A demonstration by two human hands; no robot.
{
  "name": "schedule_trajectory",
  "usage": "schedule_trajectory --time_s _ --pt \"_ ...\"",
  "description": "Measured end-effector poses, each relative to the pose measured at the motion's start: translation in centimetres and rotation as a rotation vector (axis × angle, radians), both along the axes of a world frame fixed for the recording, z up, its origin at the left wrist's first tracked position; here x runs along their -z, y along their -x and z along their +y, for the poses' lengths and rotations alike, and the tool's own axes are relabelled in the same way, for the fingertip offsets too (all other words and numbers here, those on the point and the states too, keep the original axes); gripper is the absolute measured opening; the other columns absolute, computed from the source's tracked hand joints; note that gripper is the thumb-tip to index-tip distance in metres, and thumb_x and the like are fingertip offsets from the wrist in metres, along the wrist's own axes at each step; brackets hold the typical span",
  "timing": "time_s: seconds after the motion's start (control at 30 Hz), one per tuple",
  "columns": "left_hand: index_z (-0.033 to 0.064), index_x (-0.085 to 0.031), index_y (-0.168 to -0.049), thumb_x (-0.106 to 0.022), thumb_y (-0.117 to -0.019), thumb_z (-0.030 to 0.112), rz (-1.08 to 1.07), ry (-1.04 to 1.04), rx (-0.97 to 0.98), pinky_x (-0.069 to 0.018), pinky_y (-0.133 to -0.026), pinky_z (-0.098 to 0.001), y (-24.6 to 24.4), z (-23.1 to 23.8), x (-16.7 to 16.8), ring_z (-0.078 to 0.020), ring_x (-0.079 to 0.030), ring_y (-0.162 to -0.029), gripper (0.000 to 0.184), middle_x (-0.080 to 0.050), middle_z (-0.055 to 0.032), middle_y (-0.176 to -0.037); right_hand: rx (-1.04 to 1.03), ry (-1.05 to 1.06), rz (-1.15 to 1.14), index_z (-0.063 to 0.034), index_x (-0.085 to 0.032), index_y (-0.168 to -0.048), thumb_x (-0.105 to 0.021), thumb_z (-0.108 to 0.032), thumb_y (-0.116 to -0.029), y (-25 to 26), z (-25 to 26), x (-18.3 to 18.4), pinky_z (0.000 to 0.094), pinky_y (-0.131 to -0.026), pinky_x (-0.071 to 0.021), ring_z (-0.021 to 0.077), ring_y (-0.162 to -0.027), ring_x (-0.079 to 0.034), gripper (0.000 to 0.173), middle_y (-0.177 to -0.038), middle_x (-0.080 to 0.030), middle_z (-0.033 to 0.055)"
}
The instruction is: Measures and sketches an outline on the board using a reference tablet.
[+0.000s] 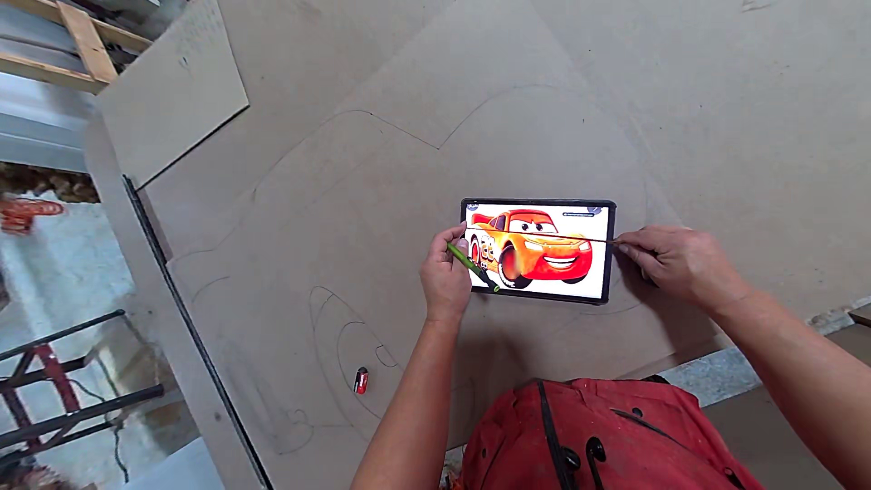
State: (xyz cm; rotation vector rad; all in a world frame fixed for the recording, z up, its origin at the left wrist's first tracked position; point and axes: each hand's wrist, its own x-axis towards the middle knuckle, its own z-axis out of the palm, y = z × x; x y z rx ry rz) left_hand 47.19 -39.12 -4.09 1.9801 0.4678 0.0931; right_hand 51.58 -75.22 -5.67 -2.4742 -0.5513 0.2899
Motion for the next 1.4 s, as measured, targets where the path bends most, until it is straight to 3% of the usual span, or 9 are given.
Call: schedule_trajectory --time_s 1.4 --pt "0.0088 -0.069 -0.124 -0.057 -0.1054 0.012 -0.004 0.023 -0.012 -0.0608 -0.086 -0.0294 -0.08 -0.07 0.01 -0.0103 -0.073 -0.099 0.023 -0.075 -0.0021 -0.119 0.009 -0.006 -0.024 -0.0216 -0.079 -0.11 -0.053 -0.031 -0.105 0.01 0.0 0.08 0.0461 -0.081 -0.0582 0.0178 -0.095 -0.072 0.028 -0.101 -0.076 0.0002"
